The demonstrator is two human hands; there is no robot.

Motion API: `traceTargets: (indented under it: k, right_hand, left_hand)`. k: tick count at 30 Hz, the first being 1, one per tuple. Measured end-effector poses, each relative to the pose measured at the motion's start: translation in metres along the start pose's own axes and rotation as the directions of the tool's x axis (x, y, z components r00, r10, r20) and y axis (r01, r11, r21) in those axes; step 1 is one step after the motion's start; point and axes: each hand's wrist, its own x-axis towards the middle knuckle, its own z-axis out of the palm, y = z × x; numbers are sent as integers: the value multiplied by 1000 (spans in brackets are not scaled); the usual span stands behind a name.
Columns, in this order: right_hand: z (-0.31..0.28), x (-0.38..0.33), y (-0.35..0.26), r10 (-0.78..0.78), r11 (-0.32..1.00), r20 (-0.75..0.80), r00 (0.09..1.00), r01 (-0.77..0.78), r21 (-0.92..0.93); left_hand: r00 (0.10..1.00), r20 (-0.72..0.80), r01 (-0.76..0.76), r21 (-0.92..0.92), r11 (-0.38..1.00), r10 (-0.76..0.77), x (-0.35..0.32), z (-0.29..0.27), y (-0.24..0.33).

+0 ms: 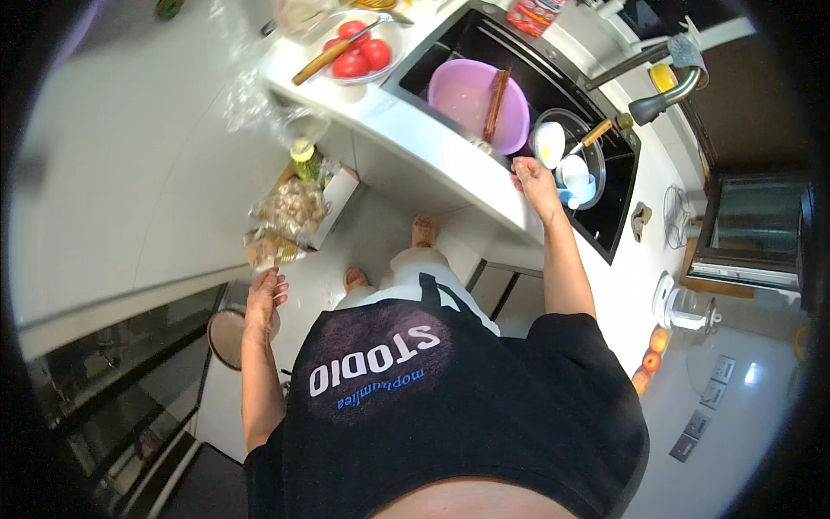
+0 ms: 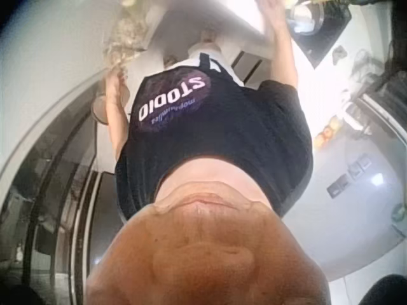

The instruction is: The person scrubs a frying pan with a sponge under running water, rinses it, and places it on the stove. They then wash chopsticks and a bowl in the sink using soap and water.

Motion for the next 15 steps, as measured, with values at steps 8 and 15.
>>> traceTargets:
  k: [8, 15]
  right_hand:
    - [-21, 161, 57, 163, 984, -79, 983, -156, 89]
    - [41, 276, 119, 358, 933, -358, 862, -343, 106]
  left_hand:
    - [882, 439, -129, -126, 984, 172, 14, 234, 184]
    - [920, 363, 238, -210, 948, -151, 137, 439, 220]
